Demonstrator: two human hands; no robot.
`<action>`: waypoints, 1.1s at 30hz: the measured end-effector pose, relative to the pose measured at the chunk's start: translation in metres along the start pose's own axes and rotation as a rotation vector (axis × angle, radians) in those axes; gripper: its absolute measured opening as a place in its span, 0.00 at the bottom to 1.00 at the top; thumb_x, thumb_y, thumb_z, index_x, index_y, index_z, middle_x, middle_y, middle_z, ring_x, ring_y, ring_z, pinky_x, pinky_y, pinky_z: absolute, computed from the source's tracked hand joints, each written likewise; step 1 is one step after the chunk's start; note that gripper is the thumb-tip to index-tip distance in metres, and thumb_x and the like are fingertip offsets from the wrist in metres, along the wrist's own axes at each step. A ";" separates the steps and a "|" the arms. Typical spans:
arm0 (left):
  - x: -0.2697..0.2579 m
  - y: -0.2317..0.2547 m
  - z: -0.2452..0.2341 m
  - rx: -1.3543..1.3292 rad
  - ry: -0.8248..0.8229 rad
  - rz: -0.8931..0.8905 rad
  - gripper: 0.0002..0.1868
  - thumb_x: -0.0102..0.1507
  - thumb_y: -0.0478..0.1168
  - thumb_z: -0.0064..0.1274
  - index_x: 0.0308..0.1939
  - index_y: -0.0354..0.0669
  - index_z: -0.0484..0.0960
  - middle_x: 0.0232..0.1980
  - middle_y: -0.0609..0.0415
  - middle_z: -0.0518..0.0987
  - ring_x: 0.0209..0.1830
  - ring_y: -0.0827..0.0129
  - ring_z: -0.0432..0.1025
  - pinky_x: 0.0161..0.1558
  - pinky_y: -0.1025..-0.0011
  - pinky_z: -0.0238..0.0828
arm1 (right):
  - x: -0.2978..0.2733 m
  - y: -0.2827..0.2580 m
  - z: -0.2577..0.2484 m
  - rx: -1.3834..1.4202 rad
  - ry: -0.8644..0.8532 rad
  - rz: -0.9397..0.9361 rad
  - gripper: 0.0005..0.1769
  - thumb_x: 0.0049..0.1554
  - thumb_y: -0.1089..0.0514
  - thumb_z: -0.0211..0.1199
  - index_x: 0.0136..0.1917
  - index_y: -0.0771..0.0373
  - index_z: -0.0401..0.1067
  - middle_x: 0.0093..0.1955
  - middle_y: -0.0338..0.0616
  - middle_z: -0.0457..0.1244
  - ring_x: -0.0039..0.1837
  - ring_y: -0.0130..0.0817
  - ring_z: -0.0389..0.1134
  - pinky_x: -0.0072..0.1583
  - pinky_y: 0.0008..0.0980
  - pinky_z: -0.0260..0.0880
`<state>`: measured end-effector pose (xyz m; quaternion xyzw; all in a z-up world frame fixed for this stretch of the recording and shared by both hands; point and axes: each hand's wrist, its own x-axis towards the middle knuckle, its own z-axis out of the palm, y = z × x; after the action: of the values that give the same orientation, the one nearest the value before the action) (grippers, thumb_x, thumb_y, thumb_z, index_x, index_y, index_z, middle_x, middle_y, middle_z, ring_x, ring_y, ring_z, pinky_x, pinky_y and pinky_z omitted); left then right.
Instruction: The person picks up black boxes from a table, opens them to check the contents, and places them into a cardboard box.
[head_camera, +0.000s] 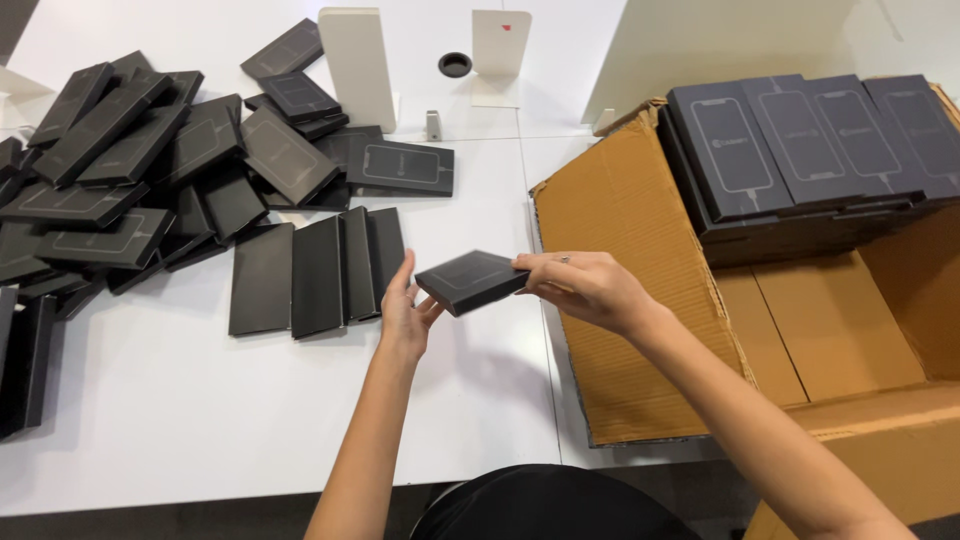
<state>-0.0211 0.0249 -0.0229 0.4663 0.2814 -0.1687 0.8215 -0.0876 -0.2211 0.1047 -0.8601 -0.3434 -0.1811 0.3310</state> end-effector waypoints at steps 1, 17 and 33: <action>-0.003 0.000 0.005 0.029 -0.053 0.019 0.39 0.62 0.57 0.56 0.71 0.43 0.66 0.71 0.39 0.63 0.62 0.54 0.73 0.59 0.64 0.72 | -0.002 -0.003 -0.009 -0.031 0.007 -0.034 0.06 0.54 0.63 0.70 0.42 0.62 0.72 0.56 0.45 0.72 0.51 0.38 0.76 0.52 0.30 0.79; -0.067 -0.030 0.134 -0.019 -0.291 0.290 0.28 0.61 0.39 0.61 0.63 0.40 0.70 0.47 0.50 0.82 0.46 0.67 0.78 0.48 0.63 0.82 | -0.104 -0.017 -0.103 0.227 0.434 0.732 0.10 0.62 0.62 0.62 0.56 0.68 0.72 0.50 0.48 0.73 0.53 0.34 0.77 0.53 0.31 0.79; -0.139 -0.166 0.276 0.017 -0.586 0.745 0.20 0.66 0.34 0.66 0.53 0.35 0.69 0.52 0.41 0.79 0.49 0.69 0.75 0.48 0.75 0.75 | -0.217 -0.003 -0.173 0.351 1.201 0.782 0.30 0.62 0.63 0.67 0.72 0.71 0.58 0.67 0.56 0.66 0.65 0.31 0.71 0.67 0.29 0.75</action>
<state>-0.1354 -0.2955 0.0640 0.4749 -0.1498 0.0106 0.8671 -0.2563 -0.4418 0.1130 -0.6067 0.2048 -0.4318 0.6352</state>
